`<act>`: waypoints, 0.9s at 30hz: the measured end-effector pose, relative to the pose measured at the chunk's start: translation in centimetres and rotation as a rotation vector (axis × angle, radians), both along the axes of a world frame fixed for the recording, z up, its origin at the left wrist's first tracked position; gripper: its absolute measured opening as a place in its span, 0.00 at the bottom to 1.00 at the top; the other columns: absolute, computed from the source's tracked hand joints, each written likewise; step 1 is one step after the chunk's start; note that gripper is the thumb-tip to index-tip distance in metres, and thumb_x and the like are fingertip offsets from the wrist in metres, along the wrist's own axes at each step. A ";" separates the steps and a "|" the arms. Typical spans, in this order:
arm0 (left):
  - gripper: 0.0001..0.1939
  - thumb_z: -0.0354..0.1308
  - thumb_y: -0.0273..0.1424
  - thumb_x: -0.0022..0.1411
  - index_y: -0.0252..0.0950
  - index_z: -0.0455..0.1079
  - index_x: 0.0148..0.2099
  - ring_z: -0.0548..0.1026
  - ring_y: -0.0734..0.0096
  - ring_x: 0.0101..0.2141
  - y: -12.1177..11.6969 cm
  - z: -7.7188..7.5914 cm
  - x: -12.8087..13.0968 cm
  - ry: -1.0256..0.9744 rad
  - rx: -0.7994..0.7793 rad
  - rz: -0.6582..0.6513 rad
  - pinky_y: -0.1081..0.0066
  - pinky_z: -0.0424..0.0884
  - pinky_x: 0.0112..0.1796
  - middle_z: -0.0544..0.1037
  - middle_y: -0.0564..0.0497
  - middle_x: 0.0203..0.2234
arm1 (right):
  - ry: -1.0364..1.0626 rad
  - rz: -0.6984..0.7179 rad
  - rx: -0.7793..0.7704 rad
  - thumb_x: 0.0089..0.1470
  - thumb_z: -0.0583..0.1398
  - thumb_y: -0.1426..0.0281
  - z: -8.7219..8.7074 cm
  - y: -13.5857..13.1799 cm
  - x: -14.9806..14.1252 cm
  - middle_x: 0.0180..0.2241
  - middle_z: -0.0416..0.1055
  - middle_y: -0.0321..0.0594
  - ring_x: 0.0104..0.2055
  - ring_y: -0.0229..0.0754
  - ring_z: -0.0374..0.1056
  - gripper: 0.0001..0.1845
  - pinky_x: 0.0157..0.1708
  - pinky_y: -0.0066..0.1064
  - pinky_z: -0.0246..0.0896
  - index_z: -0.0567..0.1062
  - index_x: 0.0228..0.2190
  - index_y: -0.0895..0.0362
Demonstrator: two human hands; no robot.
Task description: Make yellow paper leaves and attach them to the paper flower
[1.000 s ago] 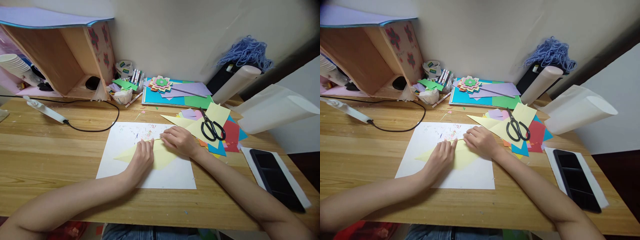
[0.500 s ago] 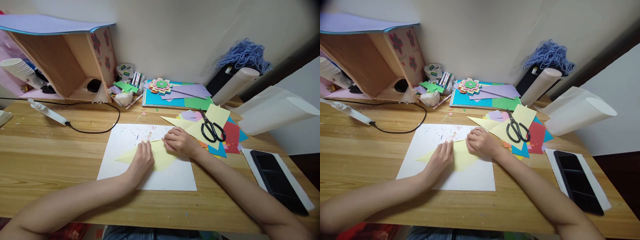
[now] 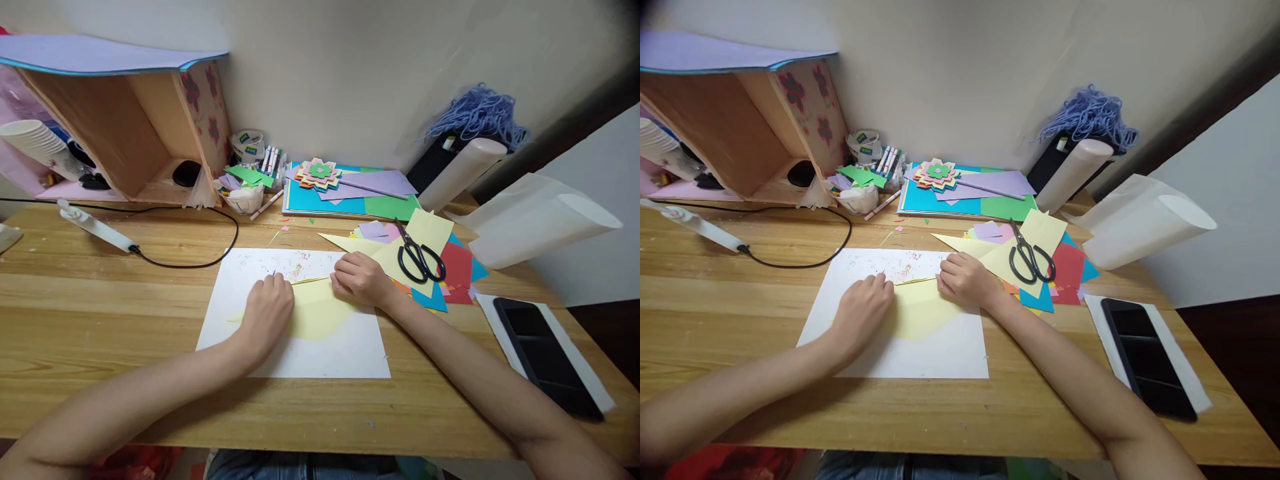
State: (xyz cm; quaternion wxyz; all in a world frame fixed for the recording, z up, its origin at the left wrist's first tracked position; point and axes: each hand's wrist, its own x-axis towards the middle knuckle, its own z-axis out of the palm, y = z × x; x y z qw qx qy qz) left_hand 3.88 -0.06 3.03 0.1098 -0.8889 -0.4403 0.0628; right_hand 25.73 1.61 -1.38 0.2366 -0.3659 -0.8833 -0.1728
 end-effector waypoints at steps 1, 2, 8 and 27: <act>0.12 0.44 0.16 0.55 0.31 0.67 0.31 0.69 0.63 0.28 0.6 0.3 -0.2 -0.044 -0.041 0.030 0.68 0.61 0.26 0.71 0.44 0.26 | 0.003 -0.010 0.003 0.53 0.54 0.75 0.1 0.0 -0.1 0.19 0.66 0.37 0.27 0.39 0.58 0.15 0.27 0.31 0.54 0.66 0.16 0.56; 0.11 0.44 0.19 0.58 0.31 0.67 0.33 0.69 0.62 0.30 1.2 0.5 -0.3 -0.109 -0.062 0.052 0.68 0.62 0.27 0.71 0.43 0.28 | 0.005 -0.018 0.001 0.54 0.54 0.74 0.2 -0.1 -0.3 0.19 0.66 0.37 0.27 0.39 0.58 0.15 0.27 0.32 0.53 0.66 0.17 0.56; 0.07 0.54 0.34 0.58 0.36 0.65 0.36 0.68 0.64 0.36 3.7 -1.4 -0.6 -0.529 -0.336 0.006 0.68 0.64 0.34 0.69 0.47 0.34 | 0.088 -0.044 -0.184 0.56 0.52 0.73 0.6 -0.4 -1.1 0.26 0.70 0.40 0.31 0.41 0.63 0.09 0.32 0.33 0.56 0.71 0.27 0.57; 0.05 0.56 0.28 0.56 0.38 0.64 0.37 0.72 0.70 0.32 3.5 -0.1 -0.7 -0.791 -0.520 -0.012 0.72 0.65 0.32 0.75 0.53 0.30 | 0.508 0.048 -0.688 0.53 0.58 0.69 1.7 -0.7 -2.2 0.33 0.70 0.39 0.38 0.40 0.64 0.03 0.40 0.34 0.60 0.72 0.32 0.55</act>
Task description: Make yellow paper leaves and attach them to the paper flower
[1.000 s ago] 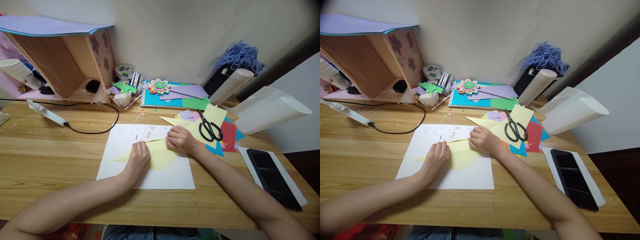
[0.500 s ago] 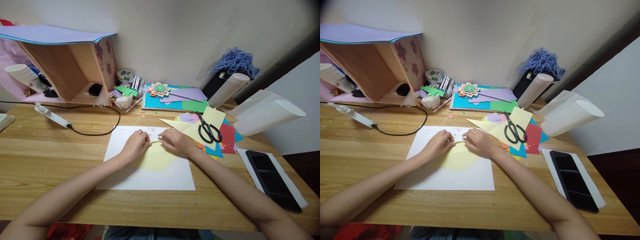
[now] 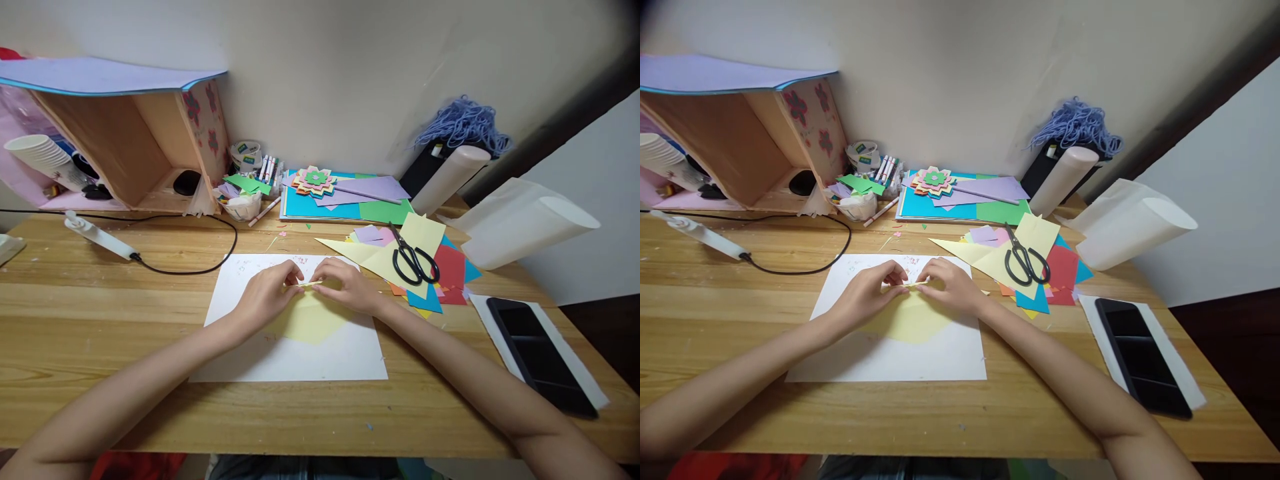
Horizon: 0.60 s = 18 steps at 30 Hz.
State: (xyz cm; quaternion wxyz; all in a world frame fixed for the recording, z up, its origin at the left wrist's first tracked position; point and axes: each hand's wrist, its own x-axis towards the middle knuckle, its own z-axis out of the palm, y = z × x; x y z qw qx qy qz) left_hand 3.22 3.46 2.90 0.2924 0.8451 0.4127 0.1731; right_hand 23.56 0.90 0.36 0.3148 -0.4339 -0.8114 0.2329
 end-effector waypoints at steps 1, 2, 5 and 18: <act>0.06 0.56 0.28 0.56 0.39 0.64 0.38 0.73 0.70 0.32 -0.1 0.2 0.0 -0.015 0.015 -0.002 0.71 0.66 0.32 0.75 0.53 0.30 | 0.038 -0.003 -0.027 0.54 0.57 0.70 0.2 -0.1 -0.1 0.33 0.70 0.38 0.37 0.39 0.65 0.03 0.39 0.34 0.61 0.72 0.31 0.55; 0.06 0.56 0.29 0.56 0.39 0.64 0.38 0.73 0.70 0.32 -0.2 0.4 0.0 -0.031 0.028 -0.003 0.71 0.66 0.32 0.75 0.54 0.29 | 0.076 -0.002 -0.055 0.54 0.57 0.70 0.4 -0.1 -0.2 0.33 0.70 0.38 0.37 0.39 0.65 0.03 0.38 0.33 0.62 0.72 0.31 0.55; 0.08 0.58 0.31 0.56 0.39 0.65 0.39 0.73 0.70 0.32 -0.5 1.1 -0.1 -0.072 0.058 -0.001 0.71 0.67 0.33 0.75 0.53 0.30 | 0.150 -0.010 -0.102 0.54 0.57 0.71 1.2 -0.4 -0.5 0.32 0.70 0.38 0.35 0.38 0.65 0.04 0.36 0.32 0.63 0.73 0.30 0.55; 0.05 0.53 0.28 0.60 0.38 0.70 0.38 0.72 0.71 0.32 -1.8 3.0 -0.2 -0.122 0.717 -0.062 0.71 0.63 0.33 0.77 0.52 0.30 | 0.091 -0.174 0.486 0.51 0.60 0.74 4.6 -2.3 -0.9 0.30 0.73 0.39 0.33 0.40 0.67 0.07 0.32 0.35 0.63 0.74 0.33 0.52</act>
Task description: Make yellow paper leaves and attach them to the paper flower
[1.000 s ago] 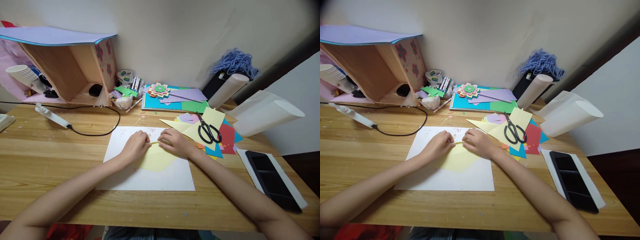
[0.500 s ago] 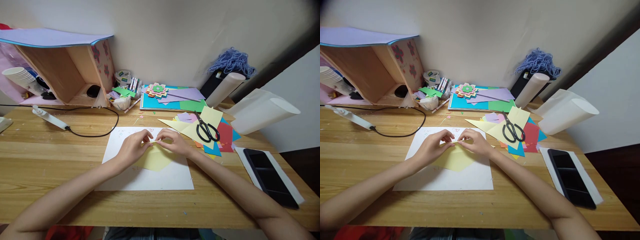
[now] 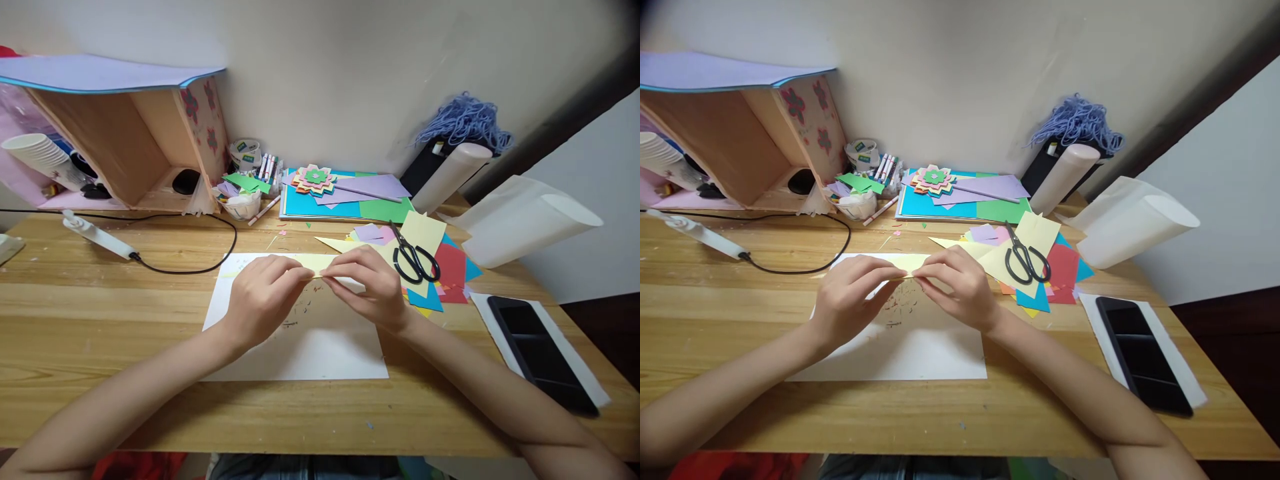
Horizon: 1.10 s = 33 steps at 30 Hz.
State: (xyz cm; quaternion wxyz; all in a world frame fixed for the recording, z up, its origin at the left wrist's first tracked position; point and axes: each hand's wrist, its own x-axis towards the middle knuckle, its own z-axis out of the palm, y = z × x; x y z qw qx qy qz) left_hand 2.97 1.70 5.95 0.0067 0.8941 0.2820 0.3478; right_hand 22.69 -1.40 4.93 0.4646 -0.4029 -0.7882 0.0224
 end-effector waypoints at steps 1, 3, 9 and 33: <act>0.06 0.52 0.28 0.61 0.39 0.70 0.38 0.72 0.71 0.32 -0.1 -0.1 0.0 0.031 0.036 0.006 0.71 0.63 0.34 0.77 0.52 0.30 | -0.015 -0.001 0.014 0.51 0.60 0.74 -0.4 0.0 0.0 0.30 0.73 0.38 0.33 0.41 0.67 0.07 0.32 0.35 0.63 0.74 0.33 0.51; 0.08 0.50 0.28 0.62 0.40 0.69 0.39 0.71 0.70 0.33 -0.1 -0.7 0.0 0.128 0.050 0.025 0.70 0.62 0.35 0.77 0.52 0.31 | -0.049 0.011 -0.017 0.52 0.59 0.74 -1.5 0.2 0.0 0.31 0.74 0.37 0.34 0.41 0.68 0.08 0.34 0.36 0.63 0.74 0.33 0.50; 0.13 0.44 0.28 0.65 0.38 0.70 0.36 0.70 0.69 0.31 0.0 -3.7 0.2 0.371 -0.073 0.086 0.69 0.59 0.33 0.75 0.50 0.29 | -0.075 0.039 -0.248 0.54 0.56 0.72 -5.0 0.9 -0.3 0.31 0.73 0.39 0.36 0.43 0.65 0.06 0.36 0.37 0.61 0.73 0.30 0.52; 0.11 0.57 0.39 0.53 0.38 0.71 0.26 0.71 0.68 0.27 1.4 -3.5 0.4 0.257 -0.832 0.237 0.72 0.57 0.24 0.76 0.52 0.24 | -0.074 0.008 -0.679 0.50 0.60 0.71 -5.2 1.5 -0.7 0.29 0.67 0.37 0.36 0.42 0.61 0.03 0.39 0.36 0.55 0.71 0.25 0.55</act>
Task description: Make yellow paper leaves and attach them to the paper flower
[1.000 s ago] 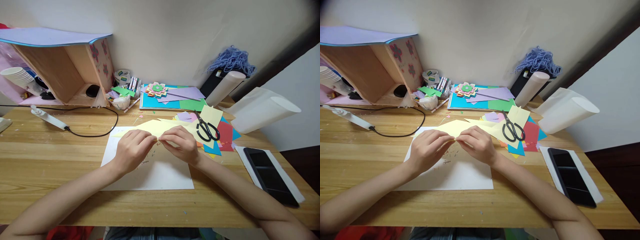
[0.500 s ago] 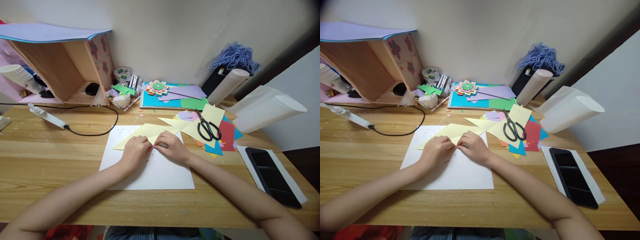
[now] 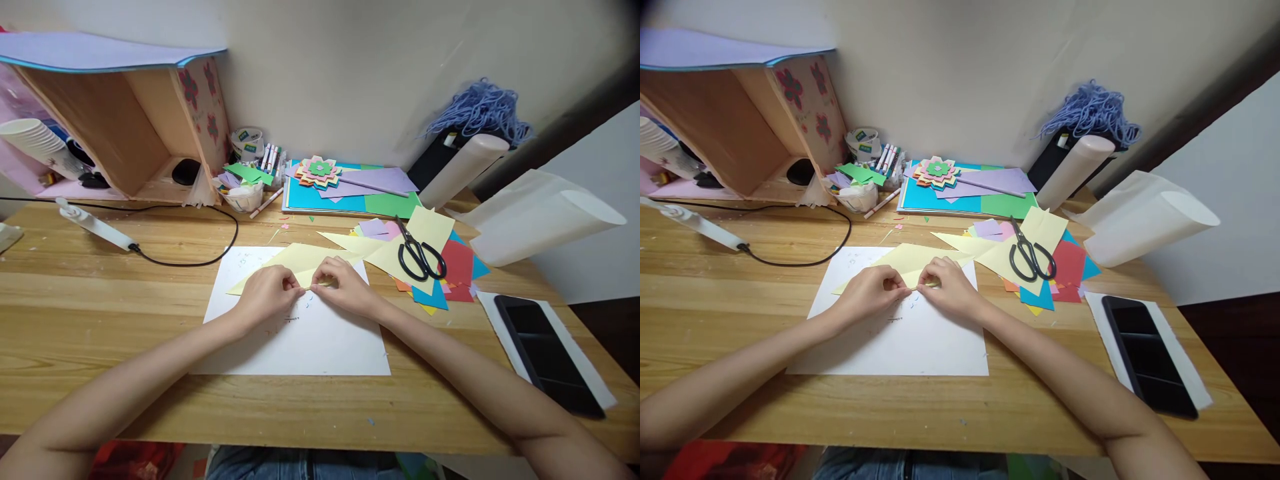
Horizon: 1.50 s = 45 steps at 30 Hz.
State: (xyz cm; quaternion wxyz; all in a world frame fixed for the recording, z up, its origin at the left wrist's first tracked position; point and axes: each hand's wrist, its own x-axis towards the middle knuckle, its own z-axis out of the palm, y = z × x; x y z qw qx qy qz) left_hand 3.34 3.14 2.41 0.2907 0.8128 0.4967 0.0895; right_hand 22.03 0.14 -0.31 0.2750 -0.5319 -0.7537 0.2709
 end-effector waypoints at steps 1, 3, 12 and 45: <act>0.12 0.57 0.40 0.52 0.38 0.71 0.26 0.71 0.69 0.26 0.1 0.0 0.0 -0.003 -0.012 0.001 0.72 0.57 0.24 0.76 0.52 0.23 | -0.002 -0.015 -0.009 0.49 0.60 0.72 0.0 0.0 -0.1 0.29 0.67 0.37 0.36 0.42 0.61 0.03 0.39 0.36 0.55 0.71 0.25 0.55; 0.13 0.56 0.41 0.52 0.37 0.71 0.25 0.70 0.69 0.25 0.4 0.0 -0.1 -0.002 -0.041 0.000 0.72 0.57 0.24 0.75 0.52 0.22 | -0.006 -0.040 -0.024 0.49 0.60 0.72 0.0 0.0 -0.2 0.29 0.66 0.37 0.36 0.42 0.60 0.03 0.40 0.37 0.54 0.72 0.24 0.55; 0.11 0.54 0.38 0.51 0.37 0.69 0.24 0.70 0.68 0.25 0.6 0.3 0.1 0.044 -0.062 -0.002 0.72 0.56 0.23 0.75 0.51 0.22 | 0.000 -0.138 -0.066 0.45 0.59 0.74 0.3 -0.1 -0.6 0.28 0.66 0.37 0.36 0.43 0.60 0.04 0.39 0.37 0.54 0.69 0.21 0.55; 0.11 0.53 0.38 0.45 0.36 0.70 0.21 0.69 0.71 0.23 2.9 1.9 -1.1 0.306 -0.242 -0.118 0.74 0.56 0.22 0.75 0.51 0.20 | -0.148 -0.119 -0.275 0.42 0.58 0.67 1.1 1.5 2.9 0.27 0.68 0.37 0.32 0.39 0.63 0.06 0.28 0.28 0.55 0.70 0.18 0.56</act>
